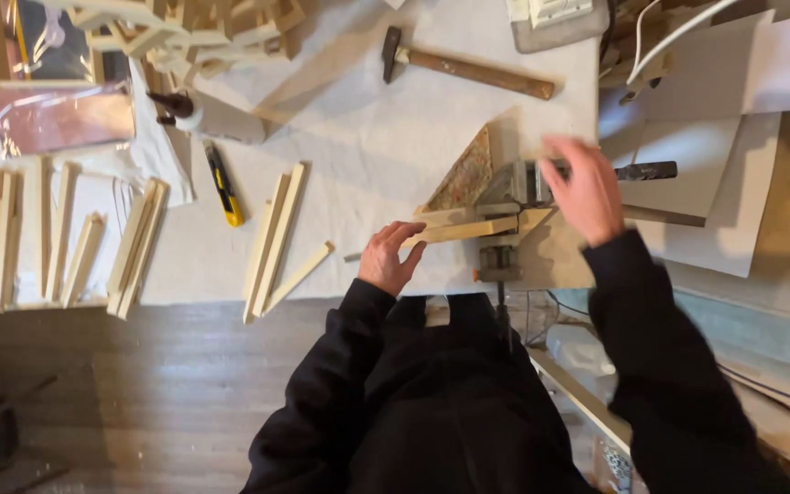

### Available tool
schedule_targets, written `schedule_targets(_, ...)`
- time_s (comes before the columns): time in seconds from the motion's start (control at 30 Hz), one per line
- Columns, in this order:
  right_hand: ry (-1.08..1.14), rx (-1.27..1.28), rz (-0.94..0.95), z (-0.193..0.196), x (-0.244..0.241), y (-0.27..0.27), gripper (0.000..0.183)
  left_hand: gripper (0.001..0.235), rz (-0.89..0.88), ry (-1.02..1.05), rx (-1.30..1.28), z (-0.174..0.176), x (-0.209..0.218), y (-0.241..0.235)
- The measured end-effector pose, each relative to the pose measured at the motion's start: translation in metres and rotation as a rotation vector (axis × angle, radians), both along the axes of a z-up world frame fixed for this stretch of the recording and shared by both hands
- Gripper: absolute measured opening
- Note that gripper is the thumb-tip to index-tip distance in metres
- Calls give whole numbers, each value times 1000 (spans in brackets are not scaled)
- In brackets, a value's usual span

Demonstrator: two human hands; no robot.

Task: The person applies glue to small wooden strips, joins them into a corner, and secures the joint in a clamp. They then hammer a nail into the joint and trim the excess with a utility knife.

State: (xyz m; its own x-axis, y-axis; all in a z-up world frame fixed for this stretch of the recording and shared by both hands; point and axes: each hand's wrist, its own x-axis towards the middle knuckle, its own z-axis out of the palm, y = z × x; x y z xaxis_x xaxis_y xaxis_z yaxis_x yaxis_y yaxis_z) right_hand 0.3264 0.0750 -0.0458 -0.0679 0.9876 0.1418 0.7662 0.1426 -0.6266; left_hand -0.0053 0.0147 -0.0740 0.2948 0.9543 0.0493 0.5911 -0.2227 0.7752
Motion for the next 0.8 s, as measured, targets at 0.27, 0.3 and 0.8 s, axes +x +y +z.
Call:
schedule_targets(0.27,-242,80,256,-108,-18,150,41,23,217,25,-119,5,-33,-57)
schedule_targets(0.3,-322,62,250,-128,-21,159,38,23,249,37,-138,5,-37,-62)
schedule_targets(0.8,395,-649,218,-32,-185,109,55,22,402,45,-193,4,-71,-86)
